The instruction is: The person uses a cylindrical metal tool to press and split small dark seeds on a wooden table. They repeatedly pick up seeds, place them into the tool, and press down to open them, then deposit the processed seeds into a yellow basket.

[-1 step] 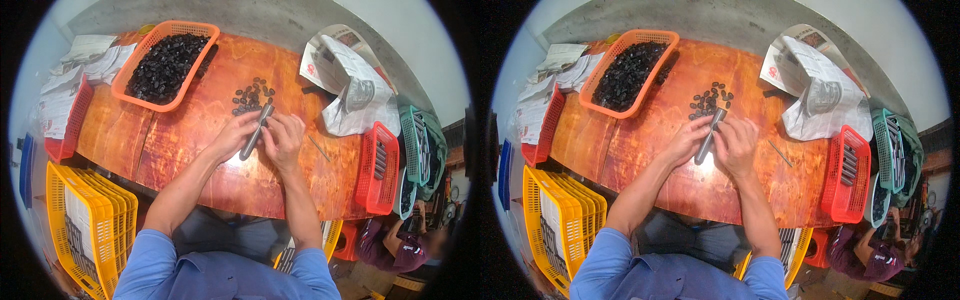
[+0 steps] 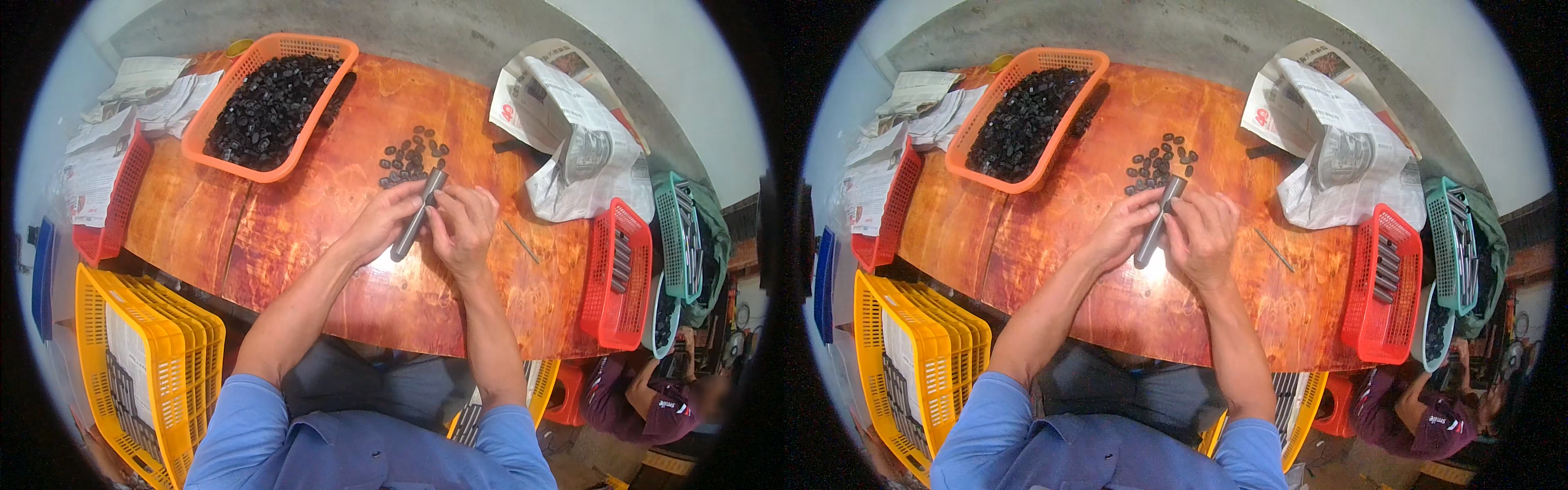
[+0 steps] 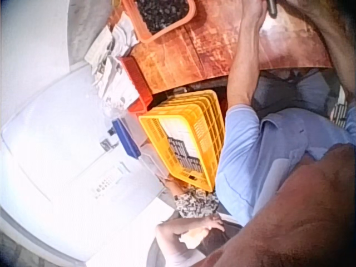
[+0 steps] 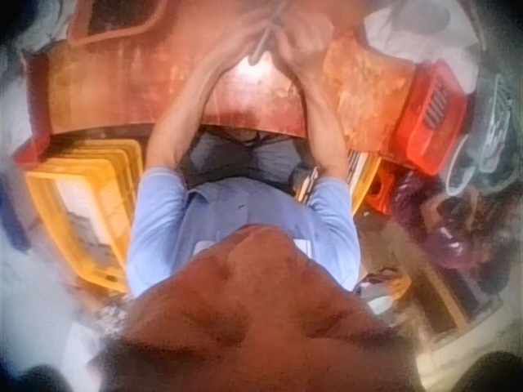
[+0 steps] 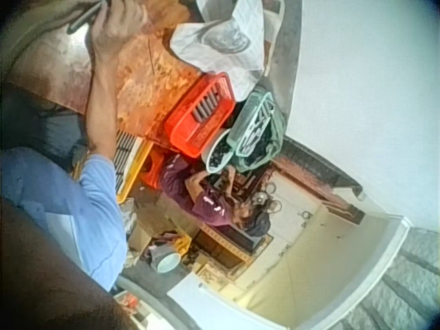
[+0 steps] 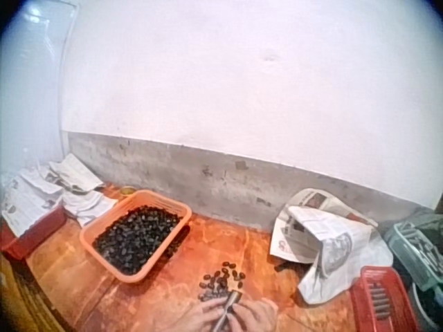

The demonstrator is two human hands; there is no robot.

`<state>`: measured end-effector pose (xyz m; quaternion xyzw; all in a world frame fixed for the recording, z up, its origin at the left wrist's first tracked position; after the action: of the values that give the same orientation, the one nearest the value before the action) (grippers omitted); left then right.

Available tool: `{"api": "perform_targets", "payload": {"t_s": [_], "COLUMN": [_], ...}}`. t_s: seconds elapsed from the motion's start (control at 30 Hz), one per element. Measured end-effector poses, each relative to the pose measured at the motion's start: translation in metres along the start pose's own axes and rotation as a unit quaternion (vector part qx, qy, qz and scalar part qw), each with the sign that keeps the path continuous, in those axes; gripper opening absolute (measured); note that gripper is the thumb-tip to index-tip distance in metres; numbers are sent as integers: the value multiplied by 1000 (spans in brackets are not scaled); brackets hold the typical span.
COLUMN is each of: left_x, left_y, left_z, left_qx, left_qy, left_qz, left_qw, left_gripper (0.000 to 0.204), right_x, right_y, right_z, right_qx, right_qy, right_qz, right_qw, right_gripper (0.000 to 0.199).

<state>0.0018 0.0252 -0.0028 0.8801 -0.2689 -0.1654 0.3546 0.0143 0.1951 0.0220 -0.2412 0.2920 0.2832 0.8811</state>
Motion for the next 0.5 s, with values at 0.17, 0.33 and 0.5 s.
{"api": "perform_targets", "payload": {"t_s": [0.17, 0.33, 0.5], "left_x": [2, 3, 8], "left_y": [-4, -2, 7], "left_z": [5, 5, -14], "left_qx": [-64, -40, -27], "left_qy": [24, 55, 40], "left_qz": [-17, 22, 71], "left_qw": [998, 997, 996], "left_gripper": [38, 31, 29], "right_x": [-5, -7, 6], "right_y": [-9, -12, 4], "right_z": [3, 2, -10], "right_qx": [16, -48, -253], "right_qy": [-5, -2, 14], "right_qz": [19, 7, -191], "right_qw": [1000, 999, 948], "right_gripper": [30, 34, 29]}}
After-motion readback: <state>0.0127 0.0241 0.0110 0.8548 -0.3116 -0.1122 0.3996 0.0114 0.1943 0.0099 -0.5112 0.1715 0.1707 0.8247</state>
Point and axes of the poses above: each hand's wrist, its own x-axis away from the middle knuckle, its own z-axis out of the back of the hand, y = z × x, the point moved 1 cm from there along -x, towards the middle knuckle, and after that the axes turned 13 degrees about -y, right-handed, at the moved point
